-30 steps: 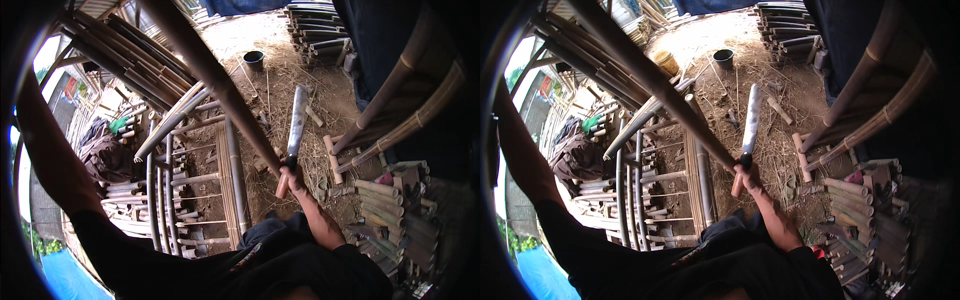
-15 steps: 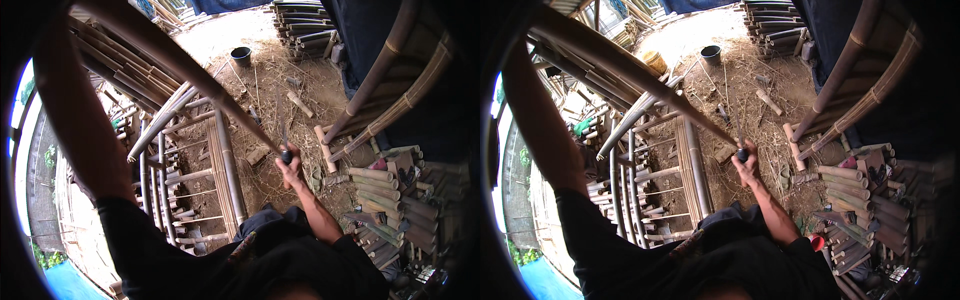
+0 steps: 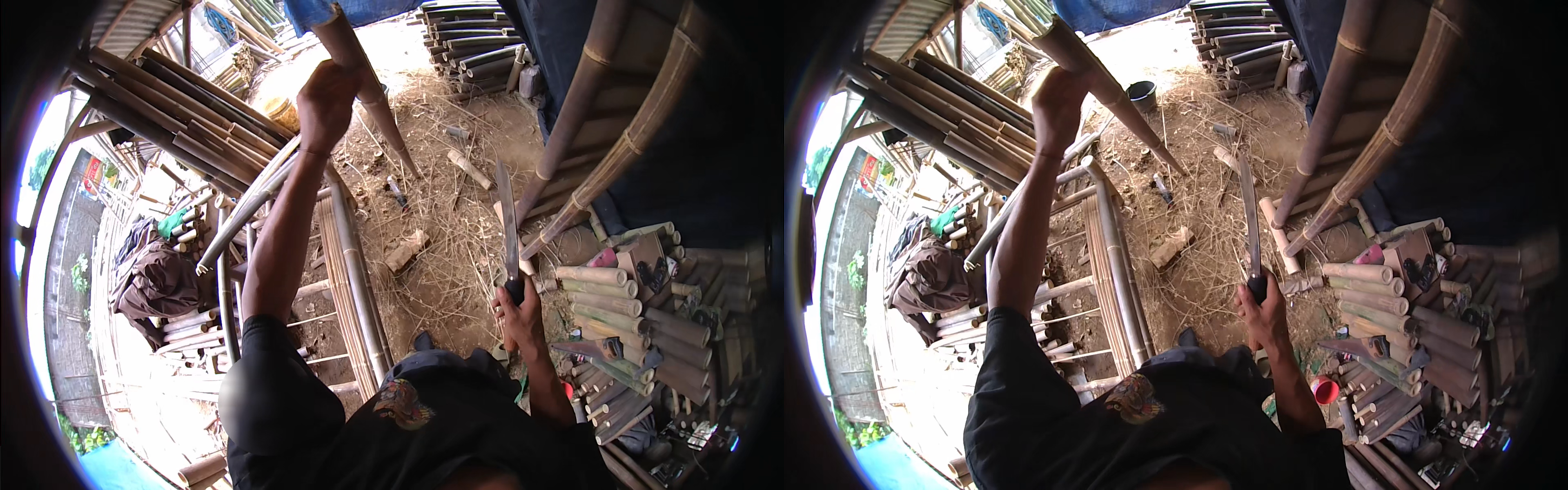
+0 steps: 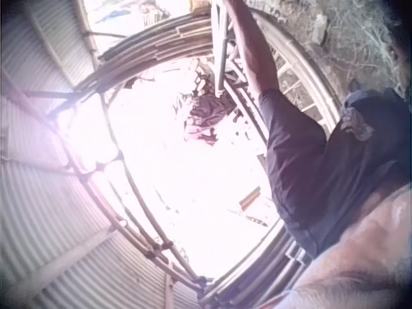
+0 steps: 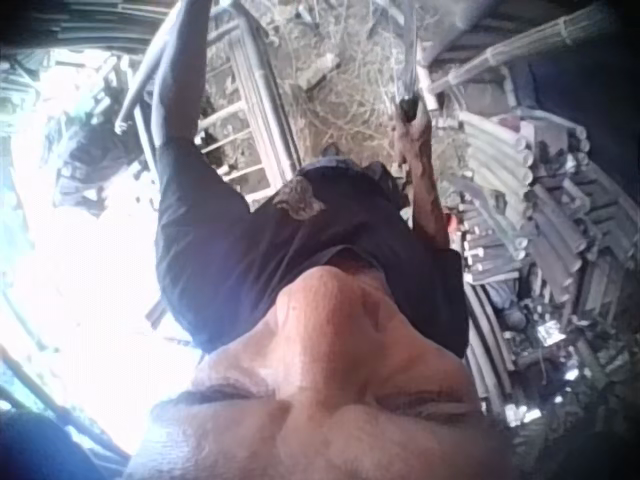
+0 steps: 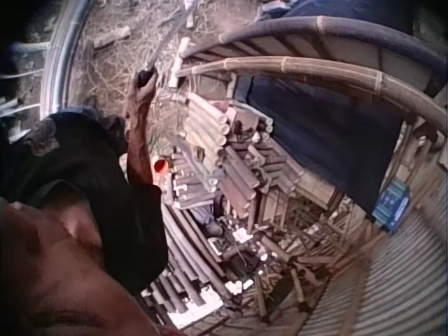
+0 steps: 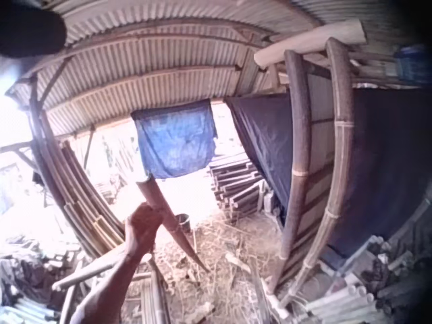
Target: The person uses a large knife to split long bamboo poles into thin strips. They hold the bamboo against a wooden frame and strike the knife with their hand to drive it through the material, repeating the process to create multiple strips.
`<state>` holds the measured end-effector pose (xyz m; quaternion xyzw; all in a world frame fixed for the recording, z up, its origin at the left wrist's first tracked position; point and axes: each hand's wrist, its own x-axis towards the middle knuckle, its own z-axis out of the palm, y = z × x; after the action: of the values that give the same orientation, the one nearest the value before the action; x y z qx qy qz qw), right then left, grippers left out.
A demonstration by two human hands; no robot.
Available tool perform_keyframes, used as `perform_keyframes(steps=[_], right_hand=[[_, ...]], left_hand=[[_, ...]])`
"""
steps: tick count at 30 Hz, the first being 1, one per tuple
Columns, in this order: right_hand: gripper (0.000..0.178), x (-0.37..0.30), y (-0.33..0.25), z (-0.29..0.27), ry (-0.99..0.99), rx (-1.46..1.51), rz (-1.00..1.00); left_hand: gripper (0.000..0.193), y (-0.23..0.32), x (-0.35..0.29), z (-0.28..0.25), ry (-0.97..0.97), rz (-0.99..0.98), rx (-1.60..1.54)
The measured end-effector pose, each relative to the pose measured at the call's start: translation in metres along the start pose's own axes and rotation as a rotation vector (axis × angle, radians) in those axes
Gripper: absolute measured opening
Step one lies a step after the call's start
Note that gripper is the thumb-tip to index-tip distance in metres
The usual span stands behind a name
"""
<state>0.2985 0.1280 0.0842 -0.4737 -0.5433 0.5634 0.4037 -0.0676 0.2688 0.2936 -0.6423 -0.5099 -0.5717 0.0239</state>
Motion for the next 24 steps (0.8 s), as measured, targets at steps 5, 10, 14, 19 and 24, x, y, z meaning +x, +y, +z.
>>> perform_keyframes(steps=[5,10,14,19,24], right_hand=[[0.043,0.000,-0.067,-0.030,-0.075,0.020,-0.151],[0.036,-0.009,-0.121,-0.044,-0.172,0.088,-0.280],[0.038,-0.023,-0.143,-0.060,-0.184,0.042,-0.355],[0.036,-0.037,-0.159,-0.069,-0.212,-0.111,-0.469],[0.031,-0.044,-0.165,-0.068,-0.264,-0.097,-0.433]], left_hand=[[0.020,0.073,-0.011,0.020,-0.054,0.088,-0.011],[0.026,0.117,-0.047,0.043,-0.119,0.066,-0.305],[0.025,0.149,-0.084,0.063,-0.181,0.091,-0.329],[0.025,0.177,-0.125,0.071,-0.259,0.080,-0.404],[0.030,0.184,-0.142,0.064,-0.360,0.034,-0.355]])
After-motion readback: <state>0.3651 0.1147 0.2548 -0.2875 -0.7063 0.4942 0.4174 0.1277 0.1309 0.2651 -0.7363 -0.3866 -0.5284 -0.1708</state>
